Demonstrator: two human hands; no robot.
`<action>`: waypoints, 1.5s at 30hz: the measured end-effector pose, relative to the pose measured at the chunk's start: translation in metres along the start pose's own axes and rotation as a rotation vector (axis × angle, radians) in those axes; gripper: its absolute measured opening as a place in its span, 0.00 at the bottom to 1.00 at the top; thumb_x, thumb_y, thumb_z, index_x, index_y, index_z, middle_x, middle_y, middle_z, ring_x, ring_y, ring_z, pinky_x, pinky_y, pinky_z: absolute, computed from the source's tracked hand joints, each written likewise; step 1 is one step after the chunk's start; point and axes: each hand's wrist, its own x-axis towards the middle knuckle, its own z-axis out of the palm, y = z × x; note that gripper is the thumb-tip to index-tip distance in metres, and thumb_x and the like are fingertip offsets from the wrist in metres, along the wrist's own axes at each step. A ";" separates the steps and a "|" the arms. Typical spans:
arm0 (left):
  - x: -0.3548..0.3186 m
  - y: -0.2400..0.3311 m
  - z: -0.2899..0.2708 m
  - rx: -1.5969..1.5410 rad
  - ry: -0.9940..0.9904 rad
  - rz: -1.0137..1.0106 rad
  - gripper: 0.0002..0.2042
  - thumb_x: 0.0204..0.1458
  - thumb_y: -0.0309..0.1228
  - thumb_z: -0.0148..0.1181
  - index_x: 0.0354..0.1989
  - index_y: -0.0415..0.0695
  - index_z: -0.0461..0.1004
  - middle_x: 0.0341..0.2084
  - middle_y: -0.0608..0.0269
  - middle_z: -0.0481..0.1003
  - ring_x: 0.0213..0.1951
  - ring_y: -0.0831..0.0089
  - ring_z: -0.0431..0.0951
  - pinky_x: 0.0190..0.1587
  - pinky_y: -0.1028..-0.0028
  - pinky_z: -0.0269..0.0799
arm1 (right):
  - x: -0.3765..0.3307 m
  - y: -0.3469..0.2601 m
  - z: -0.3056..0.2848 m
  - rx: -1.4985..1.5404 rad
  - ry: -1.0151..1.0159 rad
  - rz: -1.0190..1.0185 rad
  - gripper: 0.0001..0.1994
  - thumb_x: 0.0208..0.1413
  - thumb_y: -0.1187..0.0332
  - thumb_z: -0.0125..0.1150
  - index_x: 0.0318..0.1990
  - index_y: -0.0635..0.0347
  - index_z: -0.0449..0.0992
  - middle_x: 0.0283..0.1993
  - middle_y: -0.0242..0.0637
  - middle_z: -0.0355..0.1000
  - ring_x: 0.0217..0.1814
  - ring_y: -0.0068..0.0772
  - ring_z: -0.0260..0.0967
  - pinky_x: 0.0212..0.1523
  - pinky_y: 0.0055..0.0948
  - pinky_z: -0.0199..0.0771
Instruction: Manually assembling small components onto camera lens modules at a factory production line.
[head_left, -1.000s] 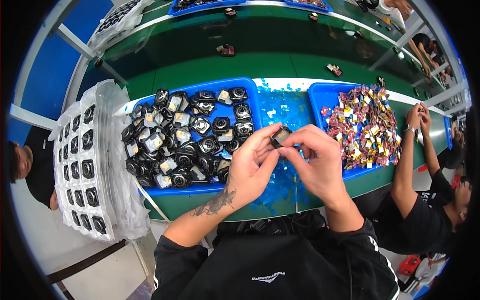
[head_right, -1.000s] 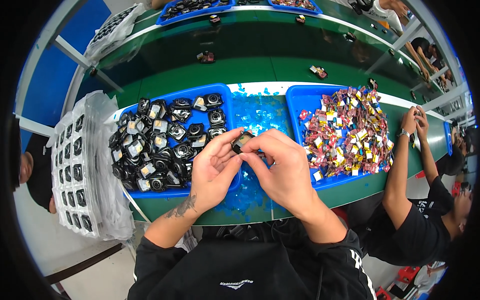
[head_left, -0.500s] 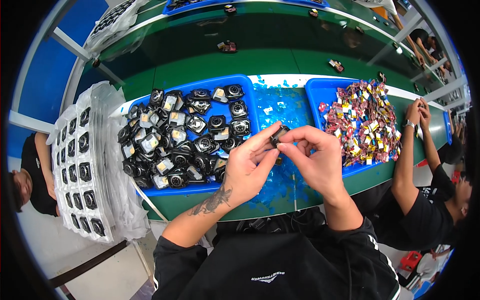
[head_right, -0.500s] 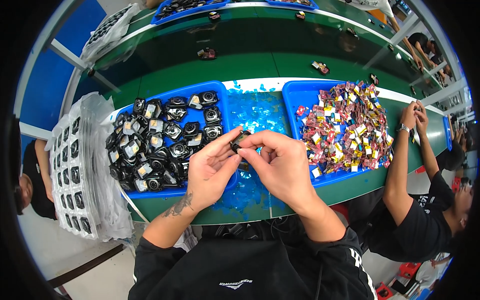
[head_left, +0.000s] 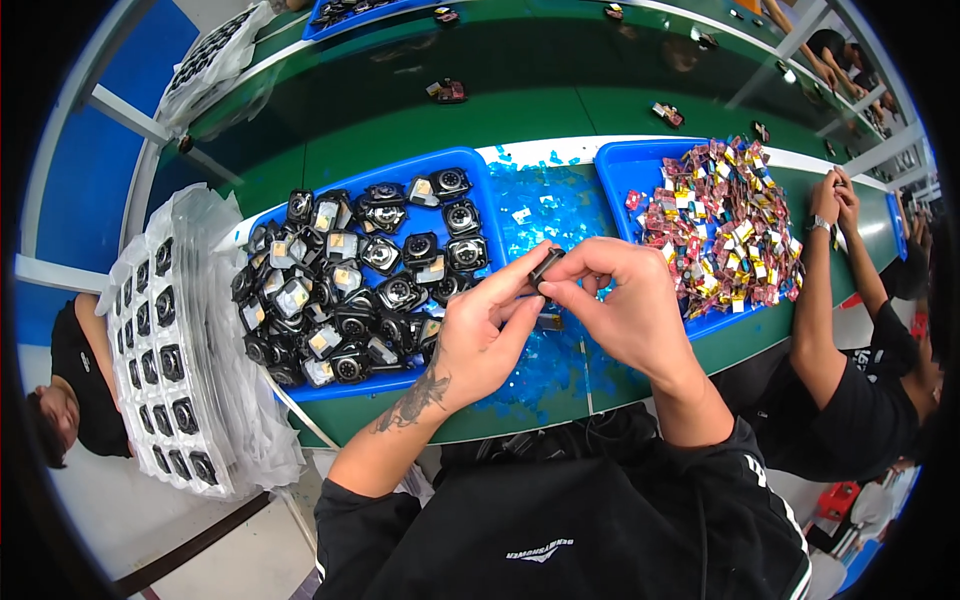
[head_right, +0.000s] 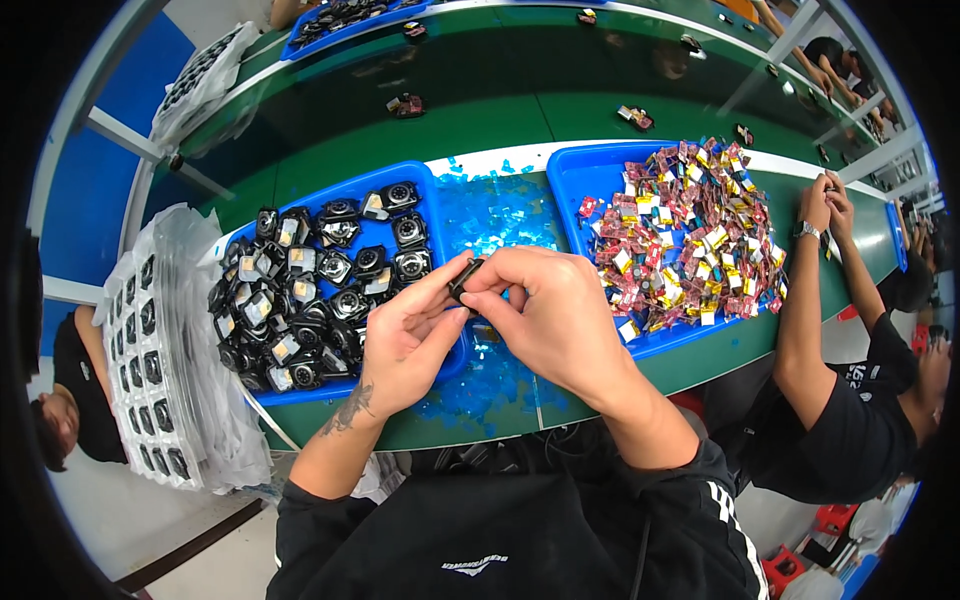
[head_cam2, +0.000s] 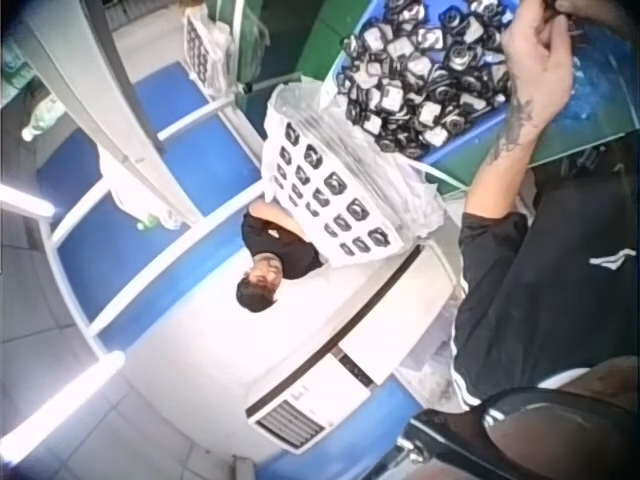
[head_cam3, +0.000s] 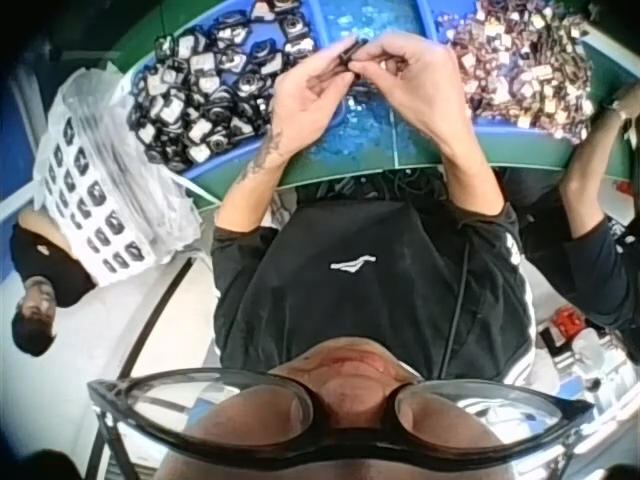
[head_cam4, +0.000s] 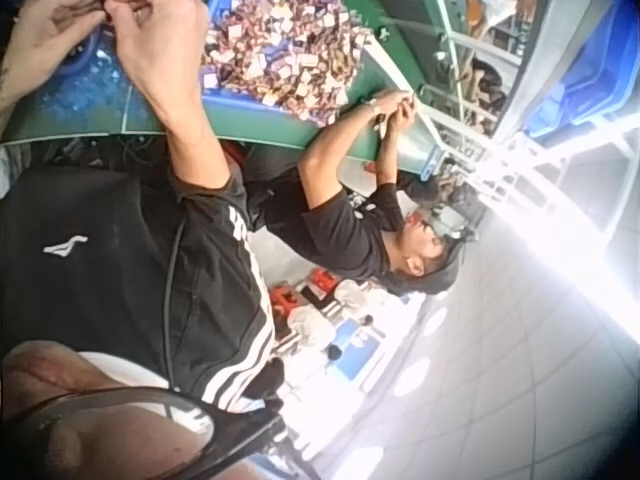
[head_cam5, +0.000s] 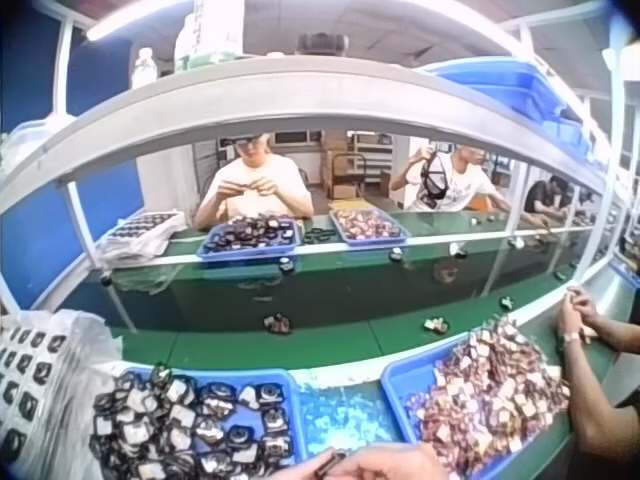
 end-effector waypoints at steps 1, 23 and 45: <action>0.000 0.000 0.000 0.000 -0.004 -0.001 0.25 0.58 0.16 0.50 0.65 0.38 0.62 0.56 0.51 0.72 0.54 0.72 0.74 0.55 0.72 0.73 | -0.001 0.000 0.000 0.010 0.024 -0.019 0.04 0.45 0.80 0.69 0.29 0.65 0.79 0.24 0.31 0.73 0.23 0.16 0.64 0.25 0.19 0.64; 0.002 -0.003 -0.004 -0.299 0.030 0.007 0.14 0.60 0.18 0.48 0.54 0.33 0.70 0.51 0.54 0.72 0.53 0.69 0.74 0.56 0.71 0.72 | -0.017 0.017 -0.009 0.480 -0.045 0.156 0.07 0.54 0.78 0.64 0.40 0.66 0.75 0.38 0.32 0.75 0.41 0.19 0.73 0.39 0.18 0.75; -0.003 0.001 0.001 -0.026 -0.021 -0.073 0.12 0.56 0.17 0.56 0.48 0.33 0.76 0.45 0.55 0.76 0.45 0.75 0.77 0.47 0.75 0.76 | -0.025 0.009 -0.005 0.411 0.045 0.116 0.10 0.52 0.78 0.66 0.39 0.61 0.71 0.34 0.28 0.71 0.36 0.15 0.69 0.36 0.17 0.72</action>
